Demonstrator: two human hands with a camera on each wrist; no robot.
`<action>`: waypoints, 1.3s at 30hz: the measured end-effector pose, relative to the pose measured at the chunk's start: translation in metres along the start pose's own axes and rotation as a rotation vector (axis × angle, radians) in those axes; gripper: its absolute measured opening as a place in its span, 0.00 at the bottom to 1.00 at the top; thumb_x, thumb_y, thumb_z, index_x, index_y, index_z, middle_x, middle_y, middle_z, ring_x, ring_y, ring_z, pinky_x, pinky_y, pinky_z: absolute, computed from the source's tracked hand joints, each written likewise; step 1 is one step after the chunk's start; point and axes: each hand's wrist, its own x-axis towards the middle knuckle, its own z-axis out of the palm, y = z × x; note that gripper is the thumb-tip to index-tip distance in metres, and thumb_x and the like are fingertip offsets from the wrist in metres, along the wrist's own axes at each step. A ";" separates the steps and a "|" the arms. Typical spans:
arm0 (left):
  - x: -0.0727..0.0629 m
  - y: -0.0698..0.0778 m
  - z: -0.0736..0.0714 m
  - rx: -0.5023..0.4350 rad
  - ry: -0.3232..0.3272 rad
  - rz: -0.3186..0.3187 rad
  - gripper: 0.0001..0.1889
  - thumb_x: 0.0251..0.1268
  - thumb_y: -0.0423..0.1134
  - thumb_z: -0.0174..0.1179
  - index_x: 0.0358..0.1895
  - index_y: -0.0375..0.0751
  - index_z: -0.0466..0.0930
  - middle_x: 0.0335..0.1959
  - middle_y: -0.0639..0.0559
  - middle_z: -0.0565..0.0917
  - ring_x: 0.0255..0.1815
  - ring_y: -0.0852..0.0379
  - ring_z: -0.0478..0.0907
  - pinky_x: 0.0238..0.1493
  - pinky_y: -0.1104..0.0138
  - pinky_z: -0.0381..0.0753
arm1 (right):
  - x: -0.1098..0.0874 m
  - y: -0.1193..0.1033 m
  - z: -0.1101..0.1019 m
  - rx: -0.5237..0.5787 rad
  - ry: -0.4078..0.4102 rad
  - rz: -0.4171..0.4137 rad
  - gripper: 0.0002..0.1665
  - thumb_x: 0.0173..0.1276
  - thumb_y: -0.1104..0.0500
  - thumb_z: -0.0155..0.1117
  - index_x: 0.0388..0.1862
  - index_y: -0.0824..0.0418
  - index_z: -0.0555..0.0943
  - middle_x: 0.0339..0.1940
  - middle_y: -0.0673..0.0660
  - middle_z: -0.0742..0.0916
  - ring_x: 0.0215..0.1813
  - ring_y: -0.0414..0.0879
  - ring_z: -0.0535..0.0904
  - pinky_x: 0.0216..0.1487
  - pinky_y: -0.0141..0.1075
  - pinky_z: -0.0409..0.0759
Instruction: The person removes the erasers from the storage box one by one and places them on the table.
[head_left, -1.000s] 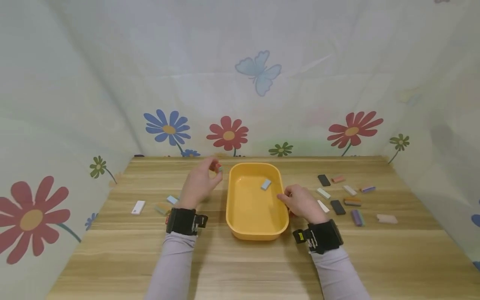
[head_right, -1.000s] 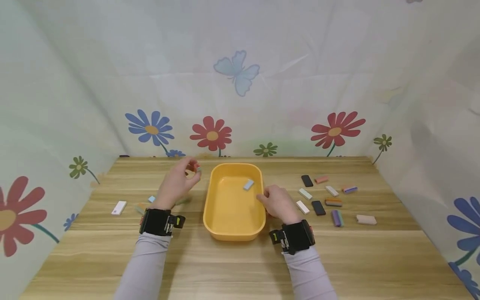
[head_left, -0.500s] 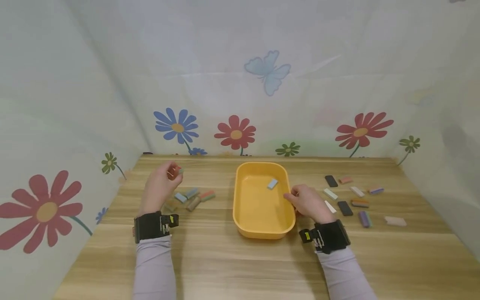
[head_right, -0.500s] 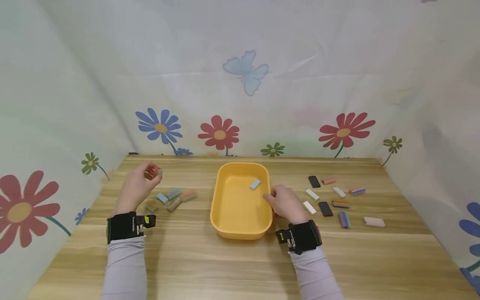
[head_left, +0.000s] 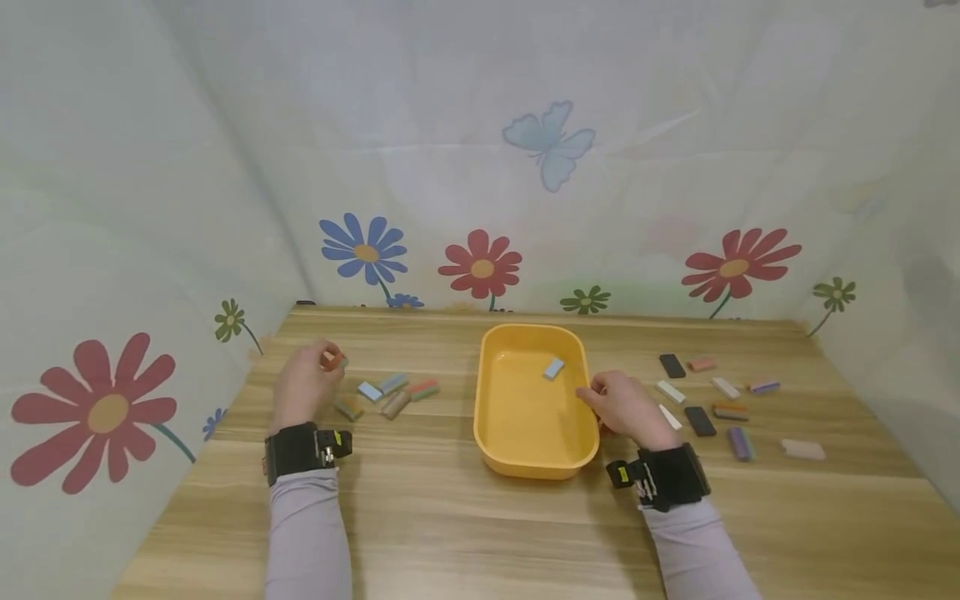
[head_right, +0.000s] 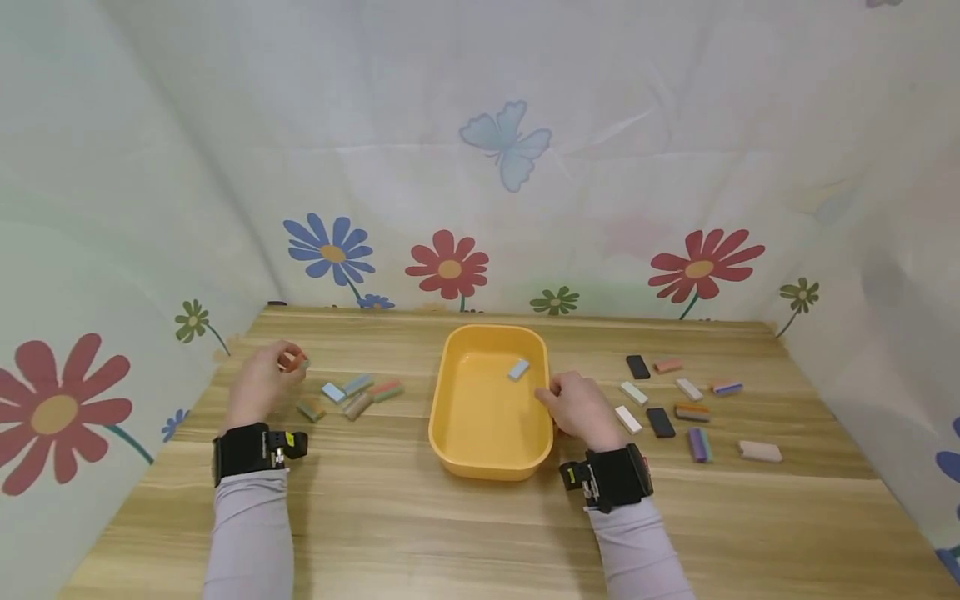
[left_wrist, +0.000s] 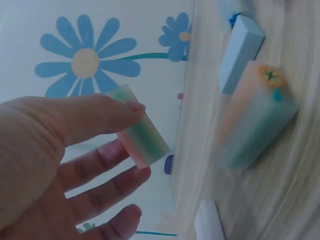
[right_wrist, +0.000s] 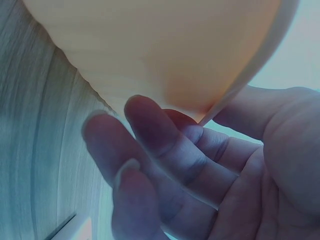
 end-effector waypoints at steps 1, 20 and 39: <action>0.000 0.000 0.002 0.017 -0.006 -0.014 0.10 0.65 0.36 0.60 0.48 0.41 0.78 0.40 0.42 0.81 0.39 0.44 0.77 0.35 0.53 0.73 | 0.000 0.001 0.000 -0.002 0.000 -0.001 0.16 0.74 0.55 0.57 0.30 0.66 0.77 0.19 0.55 0.80 0.20 0.49 0.78 0.20 0.36 0.71; 0.003 0.017 0.021 0.190 -0.115 -0.212 0.08 0.68 0.36 0.57 0.45 0.35 0.77 0.45 0.35 0.80 0.45 0.35 0.78 0.45 0.43 0.72 | 0.002 0.002 -0.001 0.014 0.001 0.010 0.16 0.74 0.54 0.56 0.31 0.65 0.77 0.19 0.55 0.80 0.20 0.51 0.79 0.20 0.36 0.71; 0.003 0.023 0.023 0.146 -0.143 -0.208 0.16 0.69 0.36 0.53 0.56 0.33 0.73 0.54 0.31 0.77 0.52 0.30 0.73 0.51 0.37 0.66 | 0.000 0.001 0.000 0.012 -0.003 0.029 0.15 0.74 0.54 0.56 0.33 0.65 0.78 0.20 0.55 0.79 0.20 0.49 0.78 0.21 0.35 0.71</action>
